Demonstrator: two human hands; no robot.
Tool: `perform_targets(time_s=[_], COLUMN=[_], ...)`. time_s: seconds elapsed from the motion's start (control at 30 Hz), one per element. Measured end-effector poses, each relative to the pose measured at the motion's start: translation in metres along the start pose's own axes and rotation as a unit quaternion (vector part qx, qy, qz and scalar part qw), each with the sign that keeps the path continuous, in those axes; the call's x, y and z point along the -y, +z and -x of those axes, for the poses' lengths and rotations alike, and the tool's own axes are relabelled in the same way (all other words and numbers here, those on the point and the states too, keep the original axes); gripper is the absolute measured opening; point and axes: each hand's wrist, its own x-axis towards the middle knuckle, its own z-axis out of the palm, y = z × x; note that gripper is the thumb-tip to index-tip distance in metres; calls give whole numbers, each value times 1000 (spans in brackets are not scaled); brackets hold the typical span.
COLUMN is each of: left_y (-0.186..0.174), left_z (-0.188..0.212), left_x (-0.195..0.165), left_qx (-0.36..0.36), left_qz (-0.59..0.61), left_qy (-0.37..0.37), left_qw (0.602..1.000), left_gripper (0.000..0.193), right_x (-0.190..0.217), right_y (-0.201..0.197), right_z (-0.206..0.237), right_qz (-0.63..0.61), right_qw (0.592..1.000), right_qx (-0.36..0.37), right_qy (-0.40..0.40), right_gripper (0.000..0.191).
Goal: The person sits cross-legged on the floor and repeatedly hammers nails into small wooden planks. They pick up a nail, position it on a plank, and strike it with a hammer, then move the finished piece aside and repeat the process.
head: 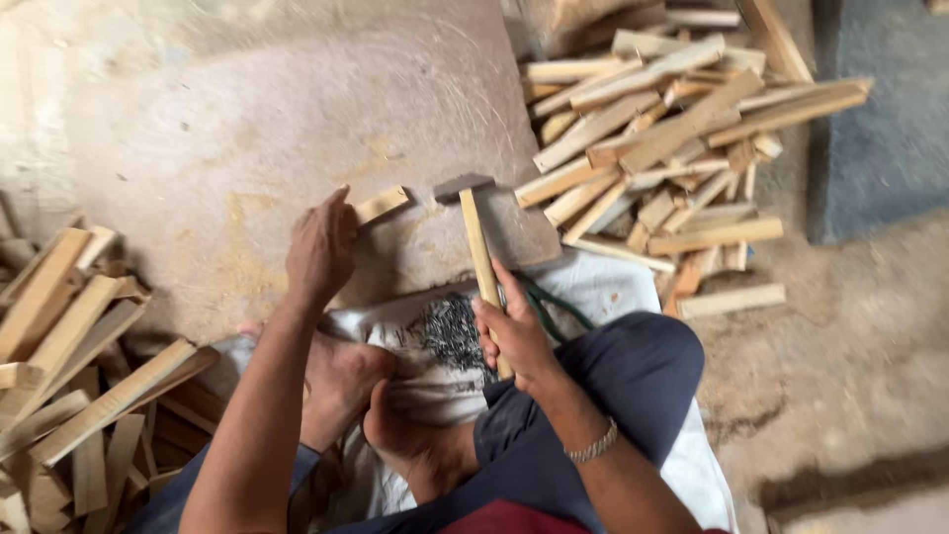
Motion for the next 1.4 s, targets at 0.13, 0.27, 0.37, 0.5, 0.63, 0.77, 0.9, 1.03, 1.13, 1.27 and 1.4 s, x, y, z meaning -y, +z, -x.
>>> perform_targets(time_s=[0.13, 0.27, 0.37, 0.5, 0.63, 0.77, 0.9, 1.03, 1.13, 1.27, 1.4], left_y=[15, 56, 102, 102, 35, -62, -148, -193, -202, -193, -147], left_z=[-42, -150, -200, -132, -46, 75, 166, 190, 180, 135, 57], left_x=[-21, -108, -213, -252, -161, -3, 88, 102, 96, 86, 62], left_qx=[33, -29, 58, -117, 196, 52, 26, 137, 158, 125, 98], left_qz=[144, 155, 242, 274, 259, 120, -116, -276, -282, -192, -44], left_qy=[-145, 31, -146, 151, -69, -156, -221, -220, -199, -229, -223], left_qw=[978, 987, 958, 943, 943, 979, 968, 925, 925, 946, 969], left_gripper=[46, 45, 61, 40, 32, 37, 38, 24, 11, 16, 18], right_x=[2, -16, -29, -34, -27, -11, -2, -2, -4, -6, -6], right_y=[0, -11, -27, -40, -31, -14, -2, 0, -2, -5, -6], right_z=[1, -12, -24, -33, -25, -11, -4, -3, -5, -8, -11], right_qz=[-36, 45, -48, -71, -38, 6, -4, 5, 14, -8, -13], right_qw=[999, 998, 998, 996, 998, 999, 1000, 999, 999, 1000, 999], right_qx=[13, -41, 3, 51, 48, 40, 29, 32, 34, 28, 33], right_qy=[15, 26, 30, -5, -15, -12, -11, -11, -9, -12, -16], right_gripper=[77, 75, 68, 52, 63, 74, 74, 75, 76, 78, 80])
